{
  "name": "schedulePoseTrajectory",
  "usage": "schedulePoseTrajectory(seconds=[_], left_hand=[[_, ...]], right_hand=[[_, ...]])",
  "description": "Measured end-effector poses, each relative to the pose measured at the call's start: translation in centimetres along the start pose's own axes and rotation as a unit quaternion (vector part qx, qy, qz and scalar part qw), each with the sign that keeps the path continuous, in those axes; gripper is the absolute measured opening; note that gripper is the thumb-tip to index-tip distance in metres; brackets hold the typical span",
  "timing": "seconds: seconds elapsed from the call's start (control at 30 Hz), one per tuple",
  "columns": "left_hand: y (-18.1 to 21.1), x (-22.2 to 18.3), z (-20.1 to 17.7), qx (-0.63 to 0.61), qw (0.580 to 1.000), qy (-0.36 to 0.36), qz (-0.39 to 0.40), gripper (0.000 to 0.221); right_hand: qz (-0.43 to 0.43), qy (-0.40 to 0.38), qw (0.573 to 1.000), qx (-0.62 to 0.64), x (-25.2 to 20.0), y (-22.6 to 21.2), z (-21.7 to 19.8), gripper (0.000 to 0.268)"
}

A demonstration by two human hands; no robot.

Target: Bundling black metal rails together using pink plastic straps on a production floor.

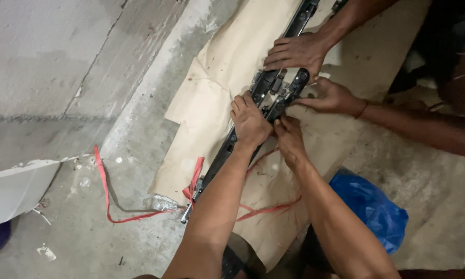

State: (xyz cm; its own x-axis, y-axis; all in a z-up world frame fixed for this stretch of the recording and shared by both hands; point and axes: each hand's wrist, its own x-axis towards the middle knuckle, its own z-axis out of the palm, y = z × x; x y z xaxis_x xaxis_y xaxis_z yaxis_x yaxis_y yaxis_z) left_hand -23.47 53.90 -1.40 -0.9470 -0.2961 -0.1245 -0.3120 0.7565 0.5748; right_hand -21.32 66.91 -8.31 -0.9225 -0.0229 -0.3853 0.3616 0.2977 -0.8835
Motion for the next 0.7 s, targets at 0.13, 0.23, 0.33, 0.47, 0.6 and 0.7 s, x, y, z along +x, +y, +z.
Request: schedulePoseTrajectory(seconds=[0.13, 0.23, 0.33, 0.47, 0.6, 0.7], left_hand=[[0.5, -0.1, -0.3, -0.003, 1.0, 0.006, 0.003, 0.102], [0.2, 0.2, -0.2, 0.0, 1.0, 0.002, -0.006, 0.101], [0.2, -0.2, 0.0, 0.005, 1.0, -0.013, -0.009, 0.1], [-0.6, -0.8, 0.0, -0.011, 1.0, 0.0, 0.022, 0.104], [-1.1, -0.5, 0.4, 0.027, 0.998, 0.052, 0.028, 0.105], [-1.5, -0.2, 1.8, 0.052, 0.998, -0.014, -0.012, 0.087]], right_hand=[[0.031, 0.001, 0.996, 0.082, 0.0, -0.1, 0.0, 0.042], [0.024, 0.003, 0.999, 0.04, 0.7, 0.5, 0.2, 0.043], [0.099, -0.018, 0.995, -0.013, -0.8, -3.2, -0.5, 0.042], [-0.033, 0.015, 0.998, -0.05, 1.0, 1.3, 0.5, 0.039], [0.064, -0.01, 0.998, 0.006, 0.7, 0.5, 0.6, 0.047], [0.023, -0.006, 0.998, 0.062, 0.6, 0.7, 0.2, 0.048]])
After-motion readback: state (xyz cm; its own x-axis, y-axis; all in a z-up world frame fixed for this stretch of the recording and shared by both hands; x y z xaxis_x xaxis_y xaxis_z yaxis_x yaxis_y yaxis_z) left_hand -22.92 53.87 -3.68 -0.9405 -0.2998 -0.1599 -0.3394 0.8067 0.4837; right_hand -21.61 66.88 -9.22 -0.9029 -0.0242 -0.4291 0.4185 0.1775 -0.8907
